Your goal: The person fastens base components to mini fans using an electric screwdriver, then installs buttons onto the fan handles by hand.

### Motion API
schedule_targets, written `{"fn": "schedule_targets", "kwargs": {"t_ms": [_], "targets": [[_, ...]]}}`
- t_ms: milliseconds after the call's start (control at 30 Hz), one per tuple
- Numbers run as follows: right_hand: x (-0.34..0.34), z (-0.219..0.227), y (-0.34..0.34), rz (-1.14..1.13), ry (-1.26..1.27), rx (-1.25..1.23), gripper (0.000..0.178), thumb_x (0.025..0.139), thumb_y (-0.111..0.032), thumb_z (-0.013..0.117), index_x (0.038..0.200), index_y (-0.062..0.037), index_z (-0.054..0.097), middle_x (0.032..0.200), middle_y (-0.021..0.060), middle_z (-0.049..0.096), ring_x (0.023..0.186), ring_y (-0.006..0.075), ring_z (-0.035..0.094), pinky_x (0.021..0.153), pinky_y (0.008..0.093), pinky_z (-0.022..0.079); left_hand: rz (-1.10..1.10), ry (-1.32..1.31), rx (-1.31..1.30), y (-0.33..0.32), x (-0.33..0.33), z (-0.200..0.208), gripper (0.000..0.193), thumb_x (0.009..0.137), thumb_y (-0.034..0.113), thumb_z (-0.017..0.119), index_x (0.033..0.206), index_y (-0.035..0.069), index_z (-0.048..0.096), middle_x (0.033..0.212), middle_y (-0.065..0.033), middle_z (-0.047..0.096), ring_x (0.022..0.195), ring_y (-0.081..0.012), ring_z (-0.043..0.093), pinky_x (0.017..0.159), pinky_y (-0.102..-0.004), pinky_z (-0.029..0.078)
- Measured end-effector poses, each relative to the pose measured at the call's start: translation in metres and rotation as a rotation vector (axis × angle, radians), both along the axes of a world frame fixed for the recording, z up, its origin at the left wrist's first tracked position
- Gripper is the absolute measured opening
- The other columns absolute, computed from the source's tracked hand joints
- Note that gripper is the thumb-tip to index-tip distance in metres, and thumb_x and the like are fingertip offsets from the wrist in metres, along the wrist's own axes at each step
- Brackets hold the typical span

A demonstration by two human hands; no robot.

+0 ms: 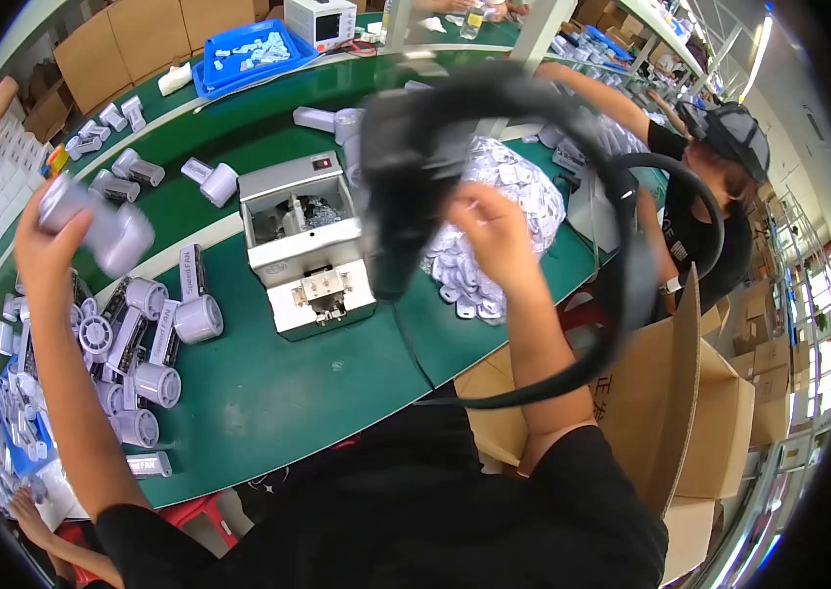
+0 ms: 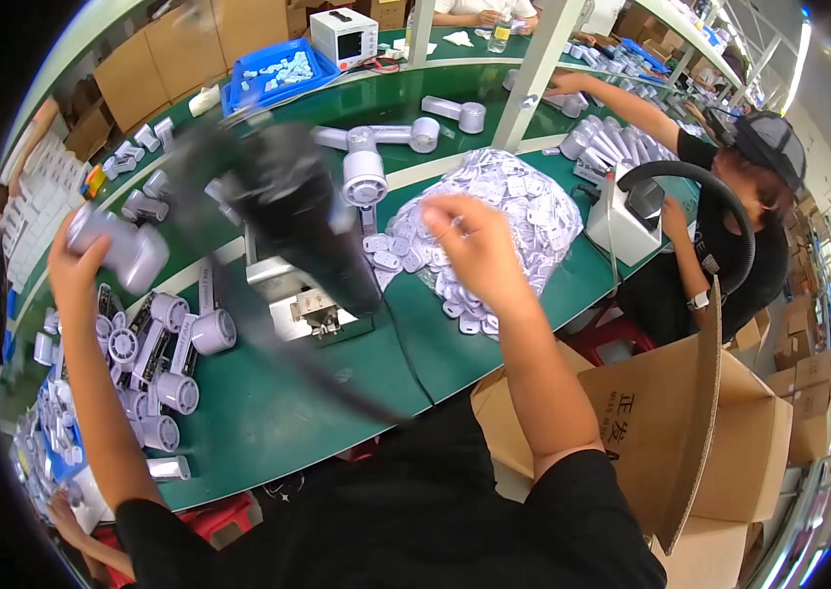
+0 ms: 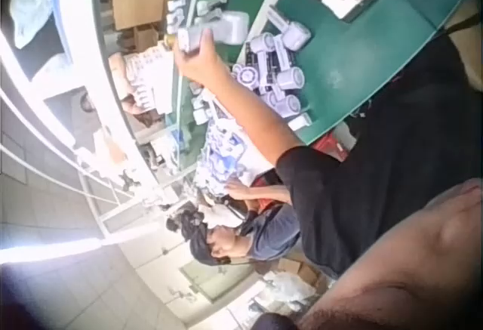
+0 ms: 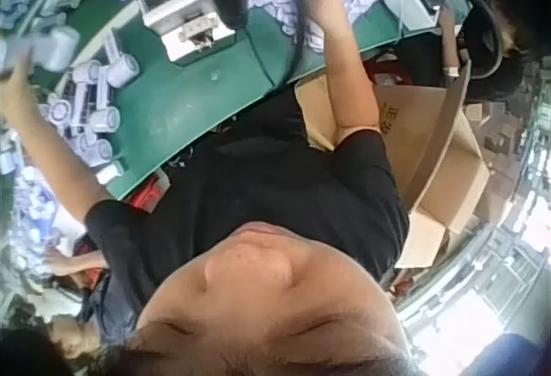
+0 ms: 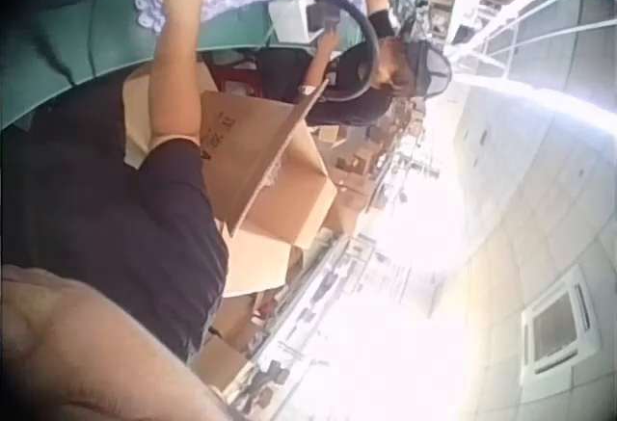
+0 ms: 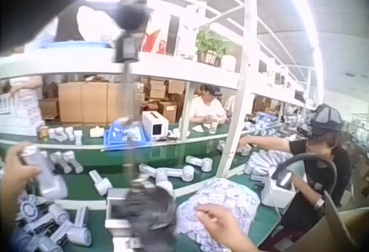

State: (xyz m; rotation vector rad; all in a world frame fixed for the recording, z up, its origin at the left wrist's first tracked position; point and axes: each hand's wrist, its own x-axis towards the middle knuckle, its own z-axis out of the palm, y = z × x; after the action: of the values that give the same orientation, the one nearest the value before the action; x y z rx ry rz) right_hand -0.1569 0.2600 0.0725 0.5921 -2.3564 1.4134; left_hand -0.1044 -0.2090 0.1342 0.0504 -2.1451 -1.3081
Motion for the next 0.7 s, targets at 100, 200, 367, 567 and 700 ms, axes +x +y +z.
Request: {"fn": "schedule_targets", "kwargs": {"t_ms": [100, 200, 367, 567, 700], "targets": [[-0.017, -0.076, 0.013, 0.008, 0.223, 0.463, 0.007, 0.076, -0.009, 0.06, 0.079, -0.0032, 0.062, 0.074, 0.0137, 0.058, 0.074, 0.0338, 0.057, 0.066, 0.0418, 0.047, -0.181, 0.527, 0.387, 0.06, 0.063, -0.017, 0.051, 0.071, 0.016, 0.07, 0.115, 0.003, 0.046, 0.095, -0.0099, 0.057, 0.087, -0.0202, 0.058, 0.08, -0.0318, 0.046], [-0.02, -0.086, -0.009, 0.038, 0.268, 0.559, 0.007, 0.074, -0.009, 0.061, 0.078, -0.0043, 0.062, 0.071, 0.0133, 0.055, 0.073, 0.0328, 0.056, 0.065, 0.0411, 0.046, -0.25, 0.47, 0.49, 0.115, 0.13, -0.053, 0.045, 0.073, 0.015, 0.068, 0.108, 0.006, 0.042, 0.083, -0.0098, 0.054, 0.071, -0.0185, 0.055, 0.068, -0.0311, 0.048], [-0.031, -0.099, -0.033, 0.0, 0.353, 0.696, 0.01, 0.068, -0.012, 0.067, 0.075, -0.0041, 0.066, 0.074, 0.0112, 0.056, 0.076, 0.0305, 0.056, 0.064, 0.0391, 0.046, -0.322, 0.243, 0.545, 0.178, 0.143, -0.116, 0.044, 0.074, -0.006, 0.06, 0.108, 0.007, 0.036, 0.08, -0.0117, 0.054, 0.068, -0.0188, 0.054, 0.065, -0.0315, 0.048], [-0.017, -0.083, -0.011, -0.01, 0.283, 0.3, 0.011, 0.071, -0.003, 0.066, 0.081, -0.0017, 0.063, 0.076, 0.0126, 0.055, 0.069, 0.0285, 0.056, 0.062, 0.0347, 0.046, -0.331, 0.132, 0.203, 0.201, 0.13, -0.127, 0.049, 0.069, -0.006, 0.069, 0.106, 0.006, 0.039, 0.085, -0.0096, 0.055, 0.072, -0.0137, 0.055, 0.064, -0.0251, 0.047], [0.055, -0.026, -0.038, 0.472, -0.466, -0.496, 0.02, 0.087, -0.002, 0.055, 0.107, -0.0006, 0.056, 0.079, 0.0075, 0.055, 0.064, 0.0157, 0.056, 0.059, 0.0257, 0.047, -0.483, -0.036, 0.193, 0.197, 0.12, -0.134, 0.053, 0.067, 0.013, 0.077, 0.109, 0.002, 0.046, 0.083, -0.0065, 0.057, 0.069, -0.015, 0.056, 0.061, -0.0284, 0.046]]}}
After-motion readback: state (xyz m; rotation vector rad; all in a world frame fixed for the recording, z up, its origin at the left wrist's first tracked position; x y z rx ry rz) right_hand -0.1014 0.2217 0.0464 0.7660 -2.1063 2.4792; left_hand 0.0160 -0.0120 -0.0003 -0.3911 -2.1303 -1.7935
